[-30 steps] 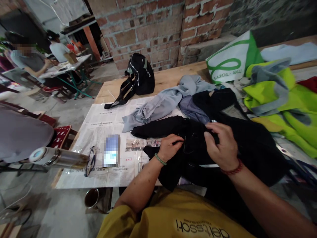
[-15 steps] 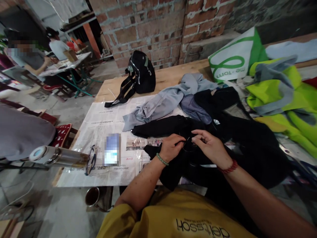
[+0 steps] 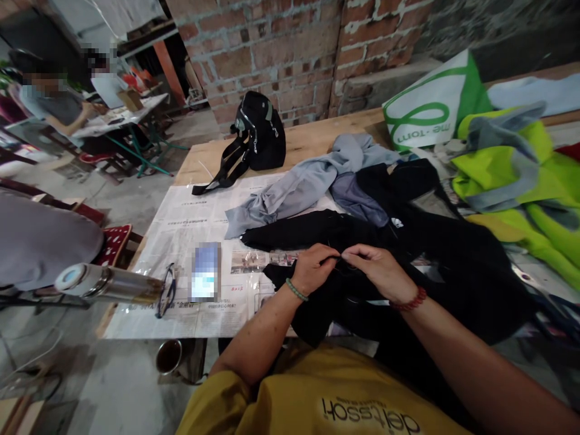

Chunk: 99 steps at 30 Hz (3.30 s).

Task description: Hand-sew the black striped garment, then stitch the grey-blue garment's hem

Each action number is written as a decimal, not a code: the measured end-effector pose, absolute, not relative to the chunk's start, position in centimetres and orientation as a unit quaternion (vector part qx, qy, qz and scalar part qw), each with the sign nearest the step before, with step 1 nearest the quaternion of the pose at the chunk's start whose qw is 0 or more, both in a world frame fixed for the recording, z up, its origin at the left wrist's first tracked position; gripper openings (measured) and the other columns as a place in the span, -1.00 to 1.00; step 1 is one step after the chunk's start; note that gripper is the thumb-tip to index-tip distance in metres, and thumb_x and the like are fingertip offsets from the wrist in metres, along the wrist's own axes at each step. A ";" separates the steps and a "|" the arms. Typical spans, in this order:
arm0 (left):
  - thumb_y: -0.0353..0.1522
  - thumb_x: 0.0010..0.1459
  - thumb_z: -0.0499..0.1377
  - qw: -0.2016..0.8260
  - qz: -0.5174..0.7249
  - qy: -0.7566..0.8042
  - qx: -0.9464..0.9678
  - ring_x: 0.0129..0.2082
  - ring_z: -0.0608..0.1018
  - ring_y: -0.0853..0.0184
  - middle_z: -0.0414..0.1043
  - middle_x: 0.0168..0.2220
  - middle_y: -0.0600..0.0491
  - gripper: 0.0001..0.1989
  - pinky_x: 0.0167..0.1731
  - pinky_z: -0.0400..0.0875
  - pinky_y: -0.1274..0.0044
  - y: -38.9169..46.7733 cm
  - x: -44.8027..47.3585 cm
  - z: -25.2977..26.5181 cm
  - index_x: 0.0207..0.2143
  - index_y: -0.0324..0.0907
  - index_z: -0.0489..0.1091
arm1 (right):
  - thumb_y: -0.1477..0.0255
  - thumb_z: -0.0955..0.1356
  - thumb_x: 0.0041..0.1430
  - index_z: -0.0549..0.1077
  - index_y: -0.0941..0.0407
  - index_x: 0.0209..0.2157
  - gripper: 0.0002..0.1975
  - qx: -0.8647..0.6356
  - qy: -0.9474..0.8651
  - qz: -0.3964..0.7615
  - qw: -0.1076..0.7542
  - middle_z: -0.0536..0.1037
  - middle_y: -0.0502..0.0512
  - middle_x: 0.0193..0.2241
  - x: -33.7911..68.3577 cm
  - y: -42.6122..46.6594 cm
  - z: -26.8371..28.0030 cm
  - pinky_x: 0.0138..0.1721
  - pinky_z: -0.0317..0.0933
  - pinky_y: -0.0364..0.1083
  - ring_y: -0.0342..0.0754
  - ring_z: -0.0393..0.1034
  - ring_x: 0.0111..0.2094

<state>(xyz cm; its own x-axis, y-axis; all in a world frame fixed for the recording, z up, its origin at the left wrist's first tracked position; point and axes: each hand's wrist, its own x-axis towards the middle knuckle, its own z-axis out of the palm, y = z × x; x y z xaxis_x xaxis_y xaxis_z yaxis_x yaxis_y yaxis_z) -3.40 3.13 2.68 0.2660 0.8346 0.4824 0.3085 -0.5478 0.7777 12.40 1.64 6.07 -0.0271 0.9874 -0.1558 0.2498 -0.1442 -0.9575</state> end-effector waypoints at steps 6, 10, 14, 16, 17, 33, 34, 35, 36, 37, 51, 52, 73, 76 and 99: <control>-0.48 -0.05 0.19 0.392 0.421 0.440 0.690 -0.40 0.48 0.42 0.49 -0.42 0.08 -0.91 -0.31 0.37 0.59 3.1 -3.5 3.4 -0.43 -0.21 0.49 | 0.17 0.41 -0.12 0.41 0.14 -0.56 -0.70 -0.571 -0.479 0.480 0.462 0.37 -0.04 -0.63 12.5 2.4 5.8 -0.43 0.14 -0.15 -0.20 0.22 -0.56; -0.46 -0.06 0.20 0.441 0.400 0.464 0.656 -0.42 0.47 0.44 0.49 -0.43 0.10 -0.91 -0.34 0.34 0.61 3.0 -3.5 3.8 -0.43 -0.22 0.48 | 0.17 0.41 -0.10 0.40 0.15 -0.56 -0.69 -0.546 -0.467 0.513 0.469 0.37 -0.02 -0.63 12.7 2.5 6.0 -0.43 0.17 -0.15 -0.20 0.23 -0.55; -0.49 -0.06 0.17 0.445 0.403 0.463 0.653 -0.42 0.47 0.44 0.50 -0.43 0.10 -0.89 -0.32 0.33 0.61 3.0 -3.5 4.0 -0.43 -0.23 0.48 | 0.20 0.44 -0.14 0.43 0.15 -0.51 -0.71 -0.519 -0.459 0.568 0.444 0.40 -0.02 -0.60 12.5 2.1 6.2 -0.43 0.18 -0.15 -0.20 0.26 -0.54; -0.49 -0.06 0.17 0.444 0.406 0.458 0.654 -0.40 0.47 0.44 0.50 -0.42 0.10 -0.89 -0.30 0.34 0.60 3.0 -3.4 3.9 -0.42 -0.23 0.48 | 0.20 0.45 -0.16 0.44 0.15 -0.50 -0.71 -0.518 -0.458 0.579 0.433 0.41 -0.02 -0.60 12.4 2.0 6.2 -0.43 0.18 -0.15 -0.19 0.26 -0.54; -0.49 -0.06 0.18 0.444 0.408 0.456 0.654 -0.40 0.47 0.43 0.50 -0.42 0.09 -0.89 -0.30 0.34 0.60 3.0 -3.4 3.9 -0.42 -0.23 0.48 | 0.20 0.44 -0.15 0.44 0.15 -0.50 -0.71 -0.518 -0.461 0.579 0.429 0.41 -0.02 -0.59 12.4 2.0 6.1 -0.42 0.18 -0.15 -0.19 0.27 -0.53; -0.47 -0.04 0.20 0.433 0.419 0.401 0.690 -0.39 0.49 0.41 0.51 -0.42 0.06 -0.93 -0.25 0.37 0.56 3.1 -3.5 3.7 -0.45 -0.22 0.48 | 0.21 0.36 -0.04 0.33 0.11 -0.50 -0.75 -0.536 -0.445 0.492 0.521 0.38 -0.03 -0.60 10.7 2.5 4.4 -0.55 0.16 -0.18 -0.22 0.20 -0.61; -0.47 -0.03 0.19 0.423 0.428 0.401 0.690 -0.39 0.49 0.41 0.51 -0.42 0.05 -0.93 -0.26 0.37 0.56 3.1 -3.5 3.6 -0.44 -0.21 0.49 | 0.21 0.36 -0.04 0.33 0.11 -0.48 -0.75 -0.540 -0.458 0.483 0.515 0.38 -0.03 -0.59 10.7 2.5 4.4 -0.54 0.17 -0.18 -0.22 0.21 -0.60; -0.47 -0.03 0.19 0.412 0.436 0.407 0.689 -0.39 0.49 0.41 0.50 -0.42 0.05 -0.92 -0.27 0.37 0.55 3.0 -3.5 3.5 -0.44 -0.21 0.49 | 0.21 0.36 -0.04 0.34 0.11 -0.47 -0.75 -0.541 -0.472 0.475 0.509 0.39 -0.02 -0.57 10.7 2.4 4.4 -0.52 0.19 -0.17 -0.21 0.23 -0.59; -0.47 -0.02 0.18 0.401 0.441 0.414 0.688 -0.39 0.49 0.41 0.50 -0.42 0.05 -0.92 -0.28 0.38 0.55 3.0 -3.4 3.4 -0.43 -0.20 0.49 | 0.22 0.37 -0.05 0.35 0.11 -0.46 -0.75 -0.540 -0.485 0.471 0.501 0.40 -0.02 -0.56 10.8 2.3 4.5 -0.50 0.20 -0.17 -0.20 0.25 -0.57; -0.47 -0.02 0.18 0.390 0.443 0.423 0.687 -0.40 0.49 0.41 0.50 -0.43 0.05 -0.91 -0.29 0.38 0.56 3.0 -3.4 3.3 -0.43 -0.20 0.49 | 0.23 0.38 -0.07 0.35 0.10 -0.45 -0.75 -0.539 -0.496 0.471 0.492 0.40 -0.03 -0.56 10.8 2.2 4.5 -0.49 0.21 -0.17 -0.20 0.26 -0.55; -0.44 -0.04 0.21 0.493 0.369 0.395 0.682 -0.38 0.49 0.41 0.50 -0.42 0.05 -0.93 -0.29 0.35 0.58 3.2 -3.0 2.5 -0.44 -0.22 0.49 | 0.31 0.43 -0.12 0.38 0.12 -0.47 -0.78 -0.525 -0.476 0.463 0.533 0.46 0.00 -0.52 15.9 5.1 6.7 -0.45 0.25 -0.15 -0.19 0.31 -0.54; -0.43 -0.04 0.21 0.501 0.369 0.403 0.671 -0.37 0.48 0.41 0.50 -0.42 0.06 -0.92 -0.28 0.34 0.58 3.3 -3.0 2.5 -0.43 -0.23 0.49 | 0.30 0.43 -0.10 0.38 0.12 -0.46 -0.78 -0.528 -0.490 0.450 0.528 0.46 -0.01 -0.53 15.8 5.1 6.9 -0.45 0.25 -0.15 -0.20 0.31 -0.54; -0.32 -0.18 0.30 0.632 0.436 0.421 0.483 -0.54 0.35 0.51 0.40 -0.52 0.13 -0.78 -0.48 0.22 0.63 4.2 -4.3 2.8 -0.43 -0.26 0.47 | 0.51 0.25 0.11 0.19 0.09 -0.35 -0.91 -0.464 -0.436 0.315 0.704 0.46 -0.03 -0.58 19.2 10.7 12.5 -0.55 0.26 -0.17 -0.12 0.46 -0.55; -0.34 -0.18 0.30 0.627 0.445 0.417 0.484 -0.51 0.36 0.50 0.41 -0.50 0.12 -0.80 -0.45 0.23 0.63 4.2 -4.5 2.9 -0.44 -0.26 0.47 | 0.50 0.27 0.09 0.20 0.11 -0.37 -0.91 -0.447 -0.424 0.283 0.735 0.46 -0.08 -0.63 19.8 11.3 12.7 -0.63 0.24 -0.20 -0.12 0.44 -0.60; -0.34 -0.10 0.25 0.560 0.435 0.454 0.539 -0.48 0.37 0.48 0.42 -0.47 0.11 -0.82 -0.40 0.25 0.61 4.8 -5.0 2.7 -0.39 -0.24 0.48 | 0.33 0.22 0.17 0.35 0.10 -0.28 -0.84 -0.567 -0.631 0.244 0.470 0.46 0.01 -0.51 12.4 3.0 3.5 -0.36 0.29 -0.10 -0.13 0.39 -0.48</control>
<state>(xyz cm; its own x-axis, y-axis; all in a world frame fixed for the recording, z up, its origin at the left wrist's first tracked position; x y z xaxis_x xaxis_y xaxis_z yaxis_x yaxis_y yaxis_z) -5.02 4.76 2.72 0.2089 0.9771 -0.0407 0.0023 0.0411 0.9992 12.36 2.95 3.46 0.0846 0.9451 0.3157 0.4862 0.2375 -0.8410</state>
